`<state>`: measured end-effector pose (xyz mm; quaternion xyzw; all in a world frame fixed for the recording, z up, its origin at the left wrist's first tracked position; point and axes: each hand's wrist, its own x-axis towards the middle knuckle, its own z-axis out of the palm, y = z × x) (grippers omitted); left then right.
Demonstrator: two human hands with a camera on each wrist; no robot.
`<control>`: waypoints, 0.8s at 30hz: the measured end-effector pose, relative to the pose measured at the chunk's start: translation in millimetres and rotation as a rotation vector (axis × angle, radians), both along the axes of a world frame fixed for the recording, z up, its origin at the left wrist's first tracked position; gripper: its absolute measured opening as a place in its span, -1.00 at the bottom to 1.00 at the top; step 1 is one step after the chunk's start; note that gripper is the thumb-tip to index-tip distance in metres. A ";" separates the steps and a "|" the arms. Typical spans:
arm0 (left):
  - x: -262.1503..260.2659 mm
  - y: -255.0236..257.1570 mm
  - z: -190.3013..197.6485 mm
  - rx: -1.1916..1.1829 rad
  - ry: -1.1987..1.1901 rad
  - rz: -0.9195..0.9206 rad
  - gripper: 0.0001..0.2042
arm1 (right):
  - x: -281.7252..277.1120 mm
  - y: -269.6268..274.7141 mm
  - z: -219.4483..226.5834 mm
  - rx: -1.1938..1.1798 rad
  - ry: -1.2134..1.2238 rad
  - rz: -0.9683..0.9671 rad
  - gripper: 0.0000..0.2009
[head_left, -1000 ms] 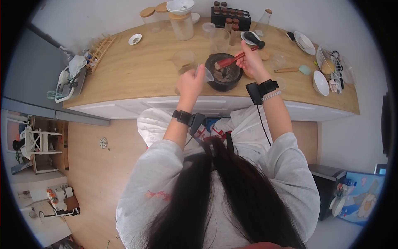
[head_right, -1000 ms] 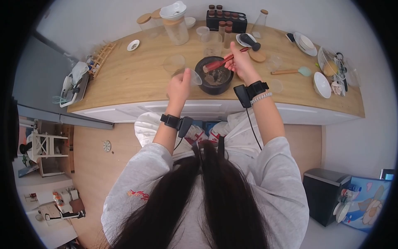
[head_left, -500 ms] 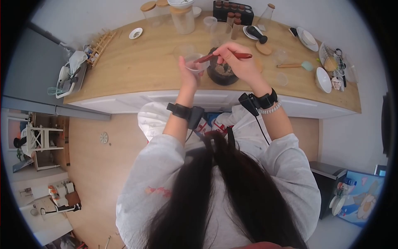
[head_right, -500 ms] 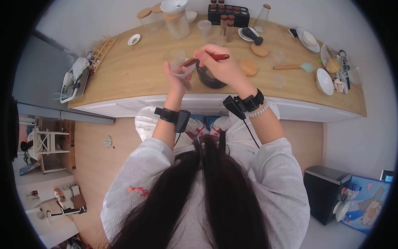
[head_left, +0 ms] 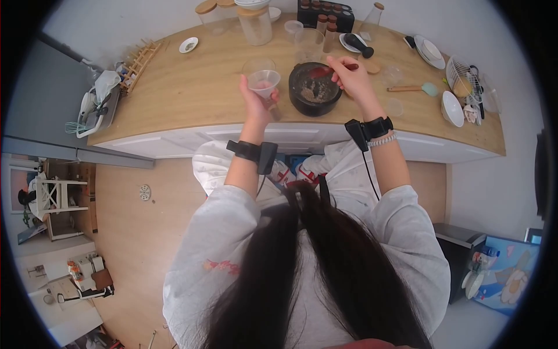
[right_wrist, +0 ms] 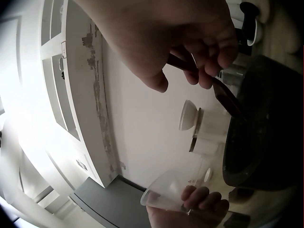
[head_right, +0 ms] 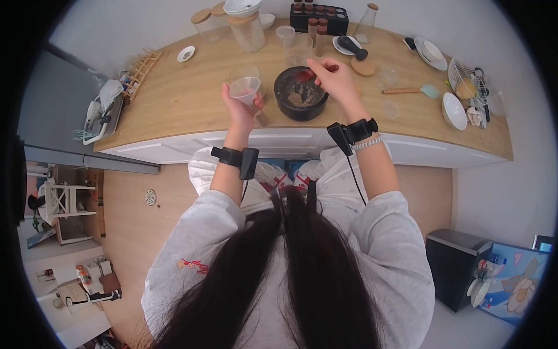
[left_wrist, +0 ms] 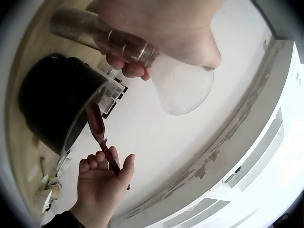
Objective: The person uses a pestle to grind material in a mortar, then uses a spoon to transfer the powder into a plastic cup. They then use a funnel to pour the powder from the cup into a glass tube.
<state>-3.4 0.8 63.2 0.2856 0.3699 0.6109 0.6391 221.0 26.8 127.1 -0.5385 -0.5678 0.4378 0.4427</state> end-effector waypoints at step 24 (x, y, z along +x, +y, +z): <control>1.0 2.4 -33.6 0.151 0.140 -0.057 -0.31 | -21.0 0.5 -8.1 0.193 -0.219 0.236 -0.64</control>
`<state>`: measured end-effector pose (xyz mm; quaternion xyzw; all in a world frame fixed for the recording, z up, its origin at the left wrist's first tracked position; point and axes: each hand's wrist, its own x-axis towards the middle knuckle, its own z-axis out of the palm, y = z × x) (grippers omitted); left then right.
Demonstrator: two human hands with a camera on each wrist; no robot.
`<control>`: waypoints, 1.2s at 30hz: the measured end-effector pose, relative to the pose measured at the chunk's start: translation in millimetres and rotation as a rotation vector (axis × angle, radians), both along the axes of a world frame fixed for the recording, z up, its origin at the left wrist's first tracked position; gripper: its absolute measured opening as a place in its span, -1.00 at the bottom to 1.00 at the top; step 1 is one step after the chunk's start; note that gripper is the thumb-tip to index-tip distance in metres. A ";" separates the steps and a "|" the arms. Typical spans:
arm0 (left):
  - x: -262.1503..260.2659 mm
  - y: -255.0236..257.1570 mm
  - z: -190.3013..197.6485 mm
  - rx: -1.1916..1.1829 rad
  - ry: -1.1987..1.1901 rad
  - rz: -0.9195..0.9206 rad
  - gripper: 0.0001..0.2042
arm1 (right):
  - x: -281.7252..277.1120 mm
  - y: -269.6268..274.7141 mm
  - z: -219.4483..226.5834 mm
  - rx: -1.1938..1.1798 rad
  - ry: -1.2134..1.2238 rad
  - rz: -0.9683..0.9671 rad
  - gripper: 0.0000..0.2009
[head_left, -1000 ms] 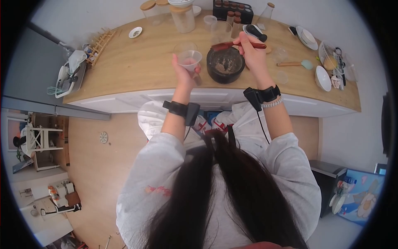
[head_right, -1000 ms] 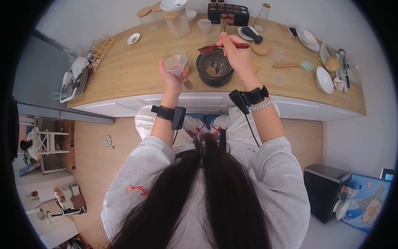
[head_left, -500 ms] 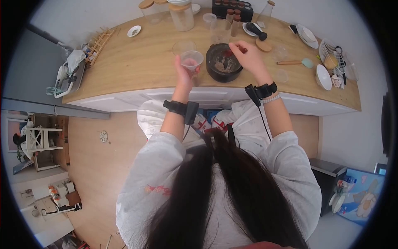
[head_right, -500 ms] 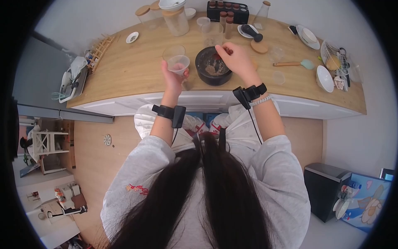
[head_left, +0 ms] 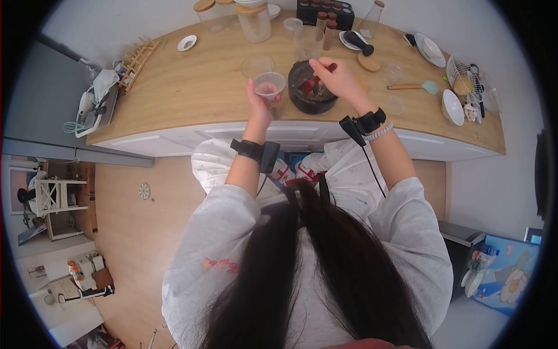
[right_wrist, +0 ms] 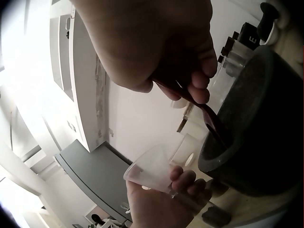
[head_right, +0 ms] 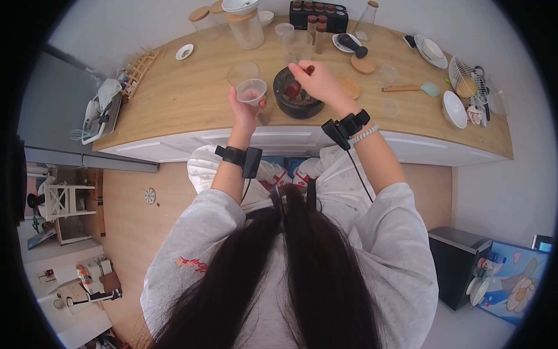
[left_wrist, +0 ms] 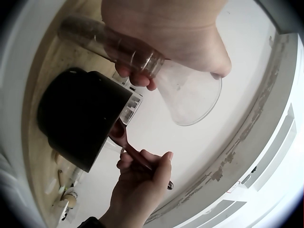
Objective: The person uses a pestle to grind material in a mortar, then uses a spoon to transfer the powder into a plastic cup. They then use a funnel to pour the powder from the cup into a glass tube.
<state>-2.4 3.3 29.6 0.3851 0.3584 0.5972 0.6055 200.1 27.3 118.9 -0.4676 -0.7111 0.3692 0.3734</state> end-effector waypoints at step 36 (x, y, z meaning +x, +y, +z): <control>19.8 2.5 -26.0 0.153 0.051 0.227 -0.52 | 6.2 -45.6 33.4 -0.033 0.204 0.272 -0.88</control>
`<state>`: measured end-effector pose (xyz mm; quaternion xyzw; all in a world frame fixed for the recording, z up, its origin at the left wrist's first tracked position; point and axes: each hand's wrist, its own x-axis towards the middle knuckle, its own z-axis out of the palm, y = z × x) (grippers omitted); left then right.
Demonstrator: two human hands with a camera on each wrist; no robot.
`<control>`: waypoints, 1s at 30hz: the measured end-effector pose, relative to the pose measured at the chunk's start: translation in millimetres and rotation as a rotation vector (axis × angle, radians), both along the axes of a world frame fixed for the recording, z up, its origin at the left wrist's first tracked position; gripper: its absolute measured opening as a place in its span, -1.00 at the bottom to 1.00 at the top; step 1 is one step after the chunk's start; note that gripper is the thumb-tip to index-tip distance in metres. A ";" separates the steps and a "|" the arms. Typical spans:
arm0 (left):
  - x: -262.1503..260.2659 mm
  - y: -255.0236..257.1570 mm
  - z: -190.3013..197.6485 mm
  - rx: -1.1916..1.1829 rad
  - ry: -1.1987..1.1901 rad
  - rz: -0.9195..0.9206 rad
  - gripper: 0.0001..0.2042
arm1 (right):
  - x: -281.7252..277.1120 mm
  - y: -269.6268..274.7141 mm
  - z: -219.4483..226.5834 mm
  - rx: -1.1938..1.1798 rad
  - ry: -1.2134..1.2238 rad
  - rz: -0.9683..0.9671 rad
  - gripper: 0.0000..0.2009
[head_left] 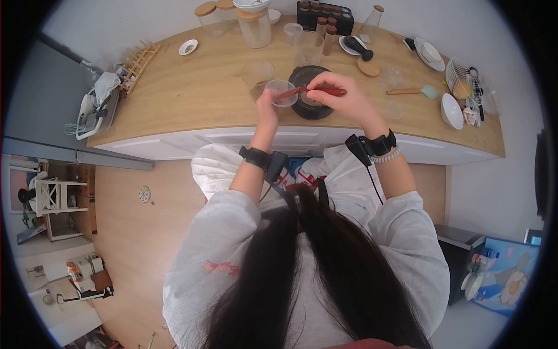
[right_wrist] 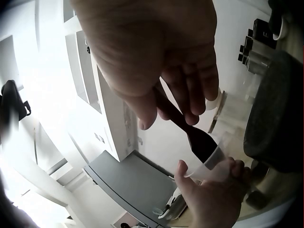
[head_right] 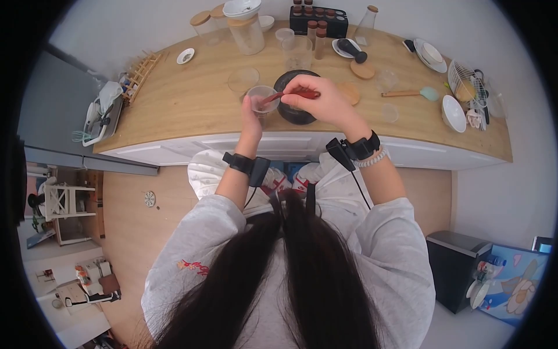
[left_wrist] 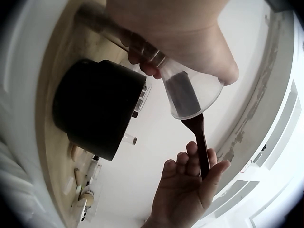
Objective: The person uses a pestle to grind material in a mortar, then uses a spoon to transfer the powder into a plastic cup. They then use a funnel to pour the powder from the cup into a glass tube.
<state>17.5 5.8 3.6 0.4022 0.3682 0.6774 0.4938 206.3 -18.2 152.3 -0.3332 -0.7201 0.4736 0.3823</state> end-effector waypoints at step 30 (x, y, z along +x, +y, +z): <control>-17.9 -8.2 -10.1 0.014 -0.065 0.014 -0.32 | -44.8 -48.1 -78.5 0.790 -0.230 -0.466 -0.82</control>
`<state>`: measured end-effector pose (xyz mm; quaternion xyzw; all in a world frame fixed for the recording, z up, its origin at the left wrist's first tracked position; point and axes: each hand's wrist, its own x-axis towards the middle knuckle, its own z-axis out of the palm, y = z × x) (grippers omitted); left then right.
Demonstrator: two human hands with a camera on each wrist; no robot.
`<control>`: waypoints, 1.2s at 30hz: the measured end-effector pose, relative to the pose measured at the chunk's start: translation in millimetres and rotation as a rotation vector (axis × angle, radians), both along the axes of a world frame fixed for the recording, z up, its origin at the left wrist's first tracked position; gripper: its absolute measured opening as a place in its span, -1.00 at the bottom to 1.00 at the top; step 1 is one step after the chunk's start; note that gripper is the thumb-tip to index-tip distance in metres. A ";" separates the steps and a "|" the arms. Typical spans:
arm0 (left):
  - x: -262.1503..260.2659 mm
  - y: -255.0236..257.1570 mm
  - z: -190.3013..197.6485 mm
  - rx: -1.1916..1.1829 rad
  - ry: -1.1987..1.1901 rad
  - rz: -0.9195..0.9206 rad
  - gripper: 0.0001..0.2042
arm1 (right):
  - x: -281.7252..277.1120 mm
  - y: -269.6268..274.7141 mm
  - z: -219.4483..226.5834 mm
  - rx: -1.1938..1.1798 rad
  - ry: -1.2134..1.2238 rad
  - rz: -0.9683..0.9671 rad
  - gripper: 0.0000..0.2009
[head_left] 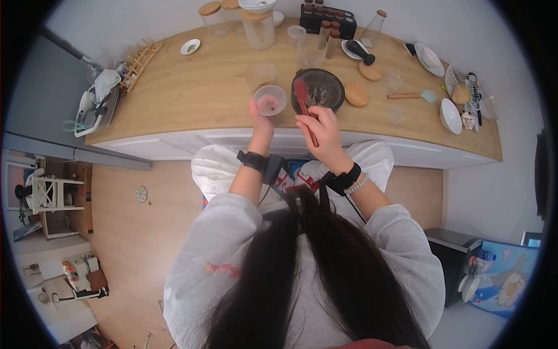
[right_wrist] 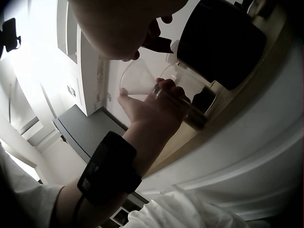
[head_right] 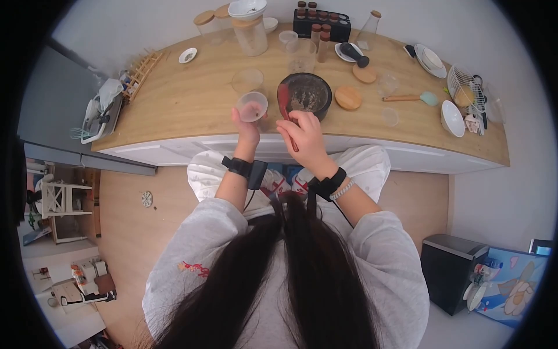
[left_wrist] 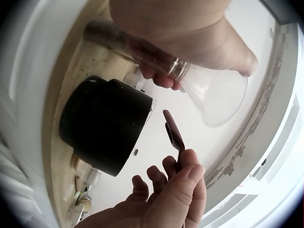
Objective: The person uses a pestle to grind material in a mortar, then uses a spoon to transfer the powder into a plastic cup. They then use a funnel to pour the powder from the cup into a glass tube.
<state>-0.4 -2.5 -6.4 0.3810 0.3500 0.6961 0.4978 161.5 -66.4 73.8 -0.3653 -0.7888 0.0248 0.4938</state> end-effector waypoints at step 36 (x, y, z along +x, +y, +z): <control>-0.5 -2.9 4.8 -0.023 -0.009 -0.024 -0.27 | 6.5 1.6 4.7 0.071 -0.070 -0.095 -0.86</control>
